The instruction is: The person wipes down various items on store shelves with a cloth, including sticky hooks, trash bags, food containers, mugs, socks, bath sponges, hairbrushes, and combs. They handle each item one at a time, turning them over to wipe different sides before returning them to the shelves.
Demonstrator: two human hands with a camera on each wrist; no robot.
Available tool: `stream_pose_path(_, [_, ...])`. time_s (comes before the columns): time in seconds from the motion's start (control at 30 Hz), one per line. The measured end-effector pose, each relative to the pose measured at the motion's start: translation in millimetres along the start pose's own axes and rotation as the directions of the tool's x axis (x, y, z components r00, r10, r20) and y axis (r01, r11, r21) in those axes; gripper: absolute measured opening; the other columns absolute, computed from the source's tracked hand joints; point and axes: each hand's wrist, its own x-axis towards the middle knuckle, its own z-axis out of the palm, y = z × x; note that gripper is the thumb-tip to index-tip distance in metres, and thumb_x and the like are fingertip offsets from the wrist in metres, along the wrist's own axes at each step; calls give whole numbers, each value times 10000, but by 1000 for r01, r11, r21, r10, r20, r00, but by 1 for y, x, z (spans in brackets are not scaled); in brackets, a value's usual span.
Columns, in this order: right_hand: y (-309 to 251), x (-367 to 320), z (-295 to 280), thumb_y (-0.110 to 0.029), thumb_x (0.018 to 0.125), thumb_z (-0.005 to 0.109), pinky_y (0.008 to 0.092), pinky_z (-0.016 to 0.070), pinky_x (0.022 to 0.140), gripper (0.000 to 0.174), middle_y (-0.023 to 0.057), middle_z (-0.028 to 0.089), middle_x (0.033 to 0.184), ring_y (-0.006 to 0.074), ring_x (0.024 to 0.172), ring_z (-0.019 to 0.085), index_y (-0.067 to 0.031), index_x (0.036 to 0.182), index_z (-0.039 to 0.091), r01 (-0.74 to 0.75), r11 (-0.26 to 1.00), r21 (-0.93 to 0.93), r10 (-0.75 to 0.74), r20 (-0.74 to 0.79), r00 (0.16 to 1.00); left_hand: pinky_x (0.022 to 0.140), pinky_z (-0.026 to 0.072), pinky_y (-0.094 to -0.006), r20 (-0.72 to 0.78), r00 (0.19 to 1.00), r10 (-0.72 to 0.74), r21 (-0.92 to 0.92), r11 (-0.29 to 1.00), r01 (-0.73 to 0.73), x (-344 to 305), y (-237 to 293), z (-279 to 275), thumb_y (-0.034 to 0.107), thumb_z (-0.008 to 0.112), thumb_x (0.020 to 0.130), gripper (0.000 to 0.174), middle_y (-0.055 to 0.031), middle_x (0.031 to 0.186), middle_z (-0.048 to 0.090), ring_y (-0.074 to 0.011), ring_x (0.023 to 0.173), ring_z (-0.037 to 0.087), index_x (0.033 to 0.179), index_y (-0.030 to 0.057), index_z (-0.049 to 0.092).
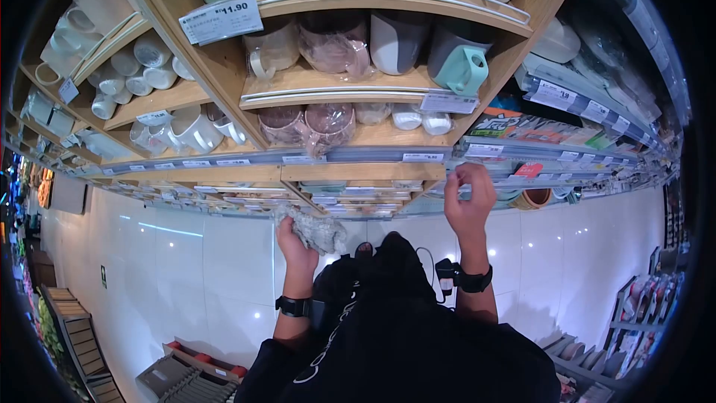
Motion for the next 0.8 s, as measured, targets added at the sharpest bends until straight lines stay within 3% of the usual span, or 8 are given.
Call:
stream_pose_path(0.07, [13,-24,1,7,742,612,264,443,523,84,98,579,744,180,581,549,4,814,569,-302,949,90,281,190,941,832,472,-374,14,999,-40,-22,999,40,-2,-2,-10,178,455,868,259,-87,1016,593,-221,954,577,1043,21,563])
stream_pose_path(0.1, [22,-32,4,7,742,612,264,443,523,84,98,579,744,180,581,549,4,814,569,-304,948,89,282,198,939,832,472,-374,6,999,-42,-23,999,42,-3,-4,-15,178,455,868,259,-87,1016,593,-221,954,577,1043,21,563])
stream_pose_path(0.2, [43,-59,16,-20,787,581,245,468,540,43,77,610,718,130,606,580,8,819,571,-598,791,129,490,452,746,838,470,-382,-63,994,-92,-44,995,89,-12,-17,-32,200,468,862,264,-86,1013,598,-236,963,578,1041,30,563])
stream_pose_path(0.3, [54,-85,39,-17,785,579,248,481,560,49,72,612,701,121,618,591,1,831,576,-617,767,173,440,558,703,848,470,-389,-88,977,-193,-114,976,183,-34,-23,-30,215,483,852,258,-86,1007,603,-249,962,582,1026,41,562])
stream_pose_path(0.33, [53,-93,44,-12,784,572,256,493,586,63,72,622,705,127,629,604,-9,846,583,-726,676,130,503,638,583,850,470,-389,-138,967,-215,-72,976,206,-46,-24,-25,219,486,849,253,-84,995,607,-248,951,588,1018,46,561])
stream_pose_path(0.5, [33,-142,77,-23,784,576,270,499,626,90,84,643,745,155,661,620,-8,870,599,-801,566,196,439,751,493,831,486,-377,-79,956,-282,46,957,286,-73,-17,-34,227,478,847,220,-84,940,622,-235,899,611,963,61,564])
stream_pose_path(0.67, [-7,-157,99,-94,799,605,297,498,673,125,104,655,800,188,733,630,-19,899,616,-765,627,145,321,847,424,818,499,-383,-51,956,-287,-9,958,287,-84,-6,-60,207,514,825,198,-88,902,617,-253,877,619,951,59,549])
stream_pose_path(0.8, [-34,-149,119,-103,806,602,294,503,663,123,105,654,793,190,707,628,-24,900,611,-714,683,154,249,870,426,867,499,-421,58,972,-226,-27,973,228,-81,16,-59,69,559,809,424,-125,1083,532,-274,977,574,1199,115,398])
